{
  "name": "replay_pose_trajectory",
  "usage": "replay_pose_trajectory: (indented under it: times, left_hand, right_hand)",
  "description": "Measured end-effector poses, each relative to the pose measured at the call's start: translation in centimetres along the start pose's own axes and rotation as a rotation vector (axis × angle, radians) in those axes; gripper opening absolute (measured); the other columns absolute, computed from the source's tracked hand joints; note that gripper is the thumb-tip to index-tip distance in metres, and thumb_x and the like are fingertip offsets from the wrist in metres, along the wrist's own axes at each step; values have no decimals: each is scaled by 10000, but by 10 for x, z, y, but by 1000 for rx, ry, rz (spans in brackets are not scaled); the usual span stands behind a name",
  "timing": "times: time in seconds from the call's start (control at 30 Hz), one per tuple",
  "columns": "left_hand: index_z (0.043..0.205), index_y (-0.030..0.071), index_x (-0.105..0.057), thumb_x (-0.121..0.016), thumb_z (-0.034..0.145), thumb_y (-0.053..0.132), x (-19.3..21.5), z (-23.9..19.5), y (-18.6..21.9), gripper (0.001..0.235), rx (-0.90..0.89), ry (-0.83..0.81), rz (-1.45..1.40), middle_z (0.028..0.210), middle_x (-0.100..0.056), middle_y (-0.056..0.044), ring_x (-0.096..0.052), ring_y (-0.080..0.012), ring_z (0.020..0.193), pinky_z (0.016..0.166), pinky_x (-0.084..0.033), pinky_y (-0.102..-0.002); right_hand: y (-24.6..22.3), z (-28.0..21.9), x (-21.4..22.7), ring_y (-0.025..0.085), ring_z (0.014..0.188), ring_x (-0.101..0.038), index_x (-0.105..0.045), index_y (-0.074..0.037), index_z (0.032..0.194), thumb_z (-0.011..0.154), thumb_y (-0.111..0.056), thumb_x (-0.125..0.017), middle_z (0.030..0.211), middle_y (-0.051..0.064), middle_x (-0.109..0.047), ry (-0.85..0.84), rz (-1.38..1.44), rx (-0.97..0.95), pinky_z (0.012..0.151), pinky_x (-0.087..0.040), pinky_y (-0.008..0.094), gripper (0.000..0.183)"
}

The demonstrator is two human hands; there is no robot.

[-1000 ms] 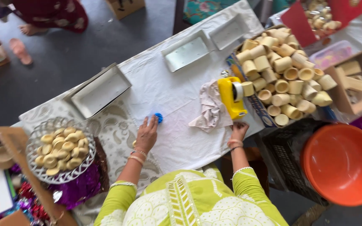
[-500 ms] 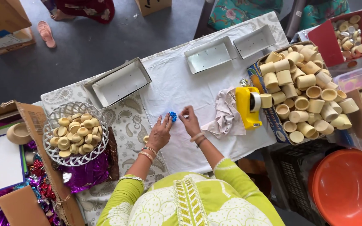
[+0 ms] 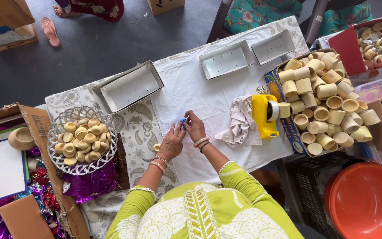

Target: The person wraps small beige cups in shiny metallic foil, using a hot glue gun to secure the wrapping. They then place the wrapped cups into white rectangular boxes on the table.

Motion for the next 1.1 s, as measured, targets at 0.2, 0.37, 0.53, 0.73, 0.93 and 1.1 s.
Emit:
replay_pose_trajectory:
  times: [0.2,0.37,0.53,0.73,0.93,1.1]
  left_hand:
    - [1405,-53,-422,-657,716,66,-1,-2,-2,738,-19,24,-34,1581,-343,-272,-368,-492,1429,1126,-432,-471]
    - [1449,-12,-436,-623,813,103,-4,2,-2,673,39,175,-79,1606,-383,-186,-366,-401,1496,1178,-436,-470]
    - [1531,3,-384,-677,840,242,13,5,10,788,80,68,82,1607,-360,-152,-352,-348,1488,1059,-430,-550]
    - [1503,49,-382,-718,789,319,18,5,9,834,99,-30,106,1617,-332,-120,-333,-434,1434,1012,-423,-546]
    - [1387,31,-488,-804,716,111,21,24,10,746,108,313,-238,1460,-448,-215,-458,-434,1294,1081,-423,-489]
    - [1260,55,-576,-818,757,45,4,42,-15,558,377,412,-706,1167,-644,-158,-654,-311,1070,934,-553,-413]
  right_hand:
    - [4,9,15,317,927,-599,-542,-135,1100,682,-162,-886,1034,137,-549,161,-259,162,726,-525,433,542]
    - [41,11,-3,248,855,-601,-506,-127,1123,783,-162,-857,990,91,-545,46,-109,13,722,-531,402,490]
    - [80,18,-14,159,734,-593,-499,-130,1101,878,-174,-782,882,35,-569,-104,136,-195,645,-543,359,363]
    - [106,21,-21,78,814,-601,-530,-160,1116,948,-245,-721,929,-22,-560,-299,628,-356,716,-567,323,269]
    - [114,10,-13,114,875,-613,-573,-162,1148,1036,-370,-572,956,-7,-601,-381,793,-475,802,-547,306,236]
    - [122,3,-3,124,991,-604,-622,-95,1276,1047,-280,-533,1124,23,-614,-233,749,-309,865,-540,301,307]
Point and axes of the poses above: each hand's wrist, its own z-axis towards the middle knuckle, its own x-axis out of the back of the hand, y = z × x, the point moved 2 cm from there along z, towards the middle knuckle
